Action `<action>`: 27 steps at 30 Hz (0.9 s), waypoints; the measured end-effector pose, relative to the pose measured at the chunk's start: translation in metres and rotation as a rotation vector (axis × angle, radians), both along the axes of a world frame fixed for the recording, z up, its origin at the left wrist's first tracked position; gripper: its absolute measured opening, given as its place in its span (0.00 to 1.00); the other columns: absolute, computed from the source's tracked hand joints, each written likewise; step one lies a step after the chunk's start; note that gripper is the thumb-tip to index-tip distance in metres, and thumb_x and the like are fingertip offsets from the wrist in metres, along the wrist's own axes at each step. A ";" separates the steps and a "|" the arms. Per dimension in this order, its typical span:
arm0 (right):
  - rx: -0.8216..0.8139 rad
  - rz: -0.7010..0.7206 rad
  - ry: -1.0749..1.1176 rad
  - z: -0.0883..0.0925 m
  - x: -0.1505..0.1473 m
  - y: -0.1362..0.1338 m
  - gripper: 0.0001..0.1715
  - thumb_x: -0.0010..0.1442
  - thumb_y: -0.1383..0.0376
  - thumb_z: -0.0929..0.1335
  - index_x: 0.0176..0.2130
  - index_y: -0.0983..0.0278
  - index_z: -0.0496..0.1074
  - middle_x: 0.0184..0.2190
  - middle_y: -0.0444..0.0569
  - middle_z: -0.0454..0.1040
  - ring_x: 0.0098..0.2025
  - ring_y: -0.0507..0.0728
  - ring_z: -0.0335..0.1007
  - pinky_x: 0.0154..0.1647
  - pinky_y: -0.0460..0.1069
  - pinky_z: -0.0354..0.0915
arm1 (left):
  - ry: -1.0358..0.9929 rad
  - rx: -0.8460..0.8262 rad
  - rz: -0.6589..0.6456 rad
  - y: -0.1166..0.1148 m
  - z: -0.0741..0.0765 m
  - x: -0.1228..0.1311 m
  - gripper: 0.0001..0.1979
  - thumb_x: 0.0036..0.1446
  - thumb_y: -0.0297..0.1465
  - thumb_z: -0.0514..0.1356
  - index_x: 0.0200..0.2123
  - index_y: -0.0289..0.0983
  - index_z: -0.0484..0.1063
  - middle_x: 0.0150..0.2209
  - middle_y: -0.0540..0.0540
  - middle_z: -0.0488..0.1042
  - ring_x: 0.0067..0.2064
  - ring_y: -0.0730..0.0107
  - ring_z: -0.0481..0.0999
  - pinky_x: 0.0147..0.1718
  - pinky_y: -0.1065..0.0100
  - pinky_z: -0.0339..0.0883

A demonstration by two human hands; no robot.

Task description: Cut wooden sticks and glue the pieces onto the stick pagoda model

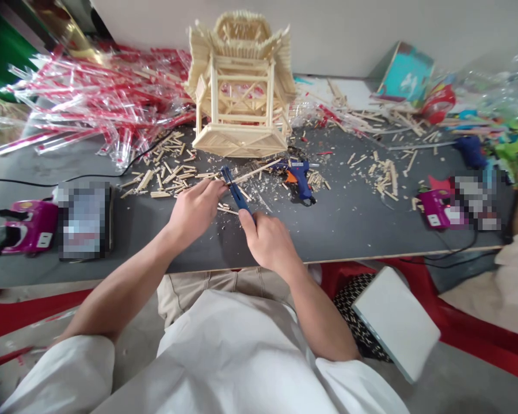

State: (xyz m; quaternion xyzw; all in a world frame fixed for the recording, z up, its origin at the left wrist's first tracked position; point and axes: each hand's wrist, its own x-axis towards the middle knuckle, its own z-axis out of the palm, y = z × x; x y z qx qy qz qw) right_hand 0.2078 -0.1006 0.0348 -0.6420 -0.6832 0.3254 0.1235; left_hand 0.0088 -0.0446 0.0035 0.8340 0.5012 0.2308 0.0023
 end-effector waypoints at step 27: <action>0.184 0.079 -0.522 -0.010 0.026 -0.001 0.37 0.78 0.44 0.53 0.38 0.65 0.75 0.33 0.61 0.82 0.34 0.66 0.80 0.30 0.53 0.50 | -0.233 0.030 0.127 0.016 0.013 -0.028 0.19 0.77 0.40 0.50 0.51 0.40 0.80 0.42 0.43 0.84 0.41 0.65 0.82 0.39 0.66 0.70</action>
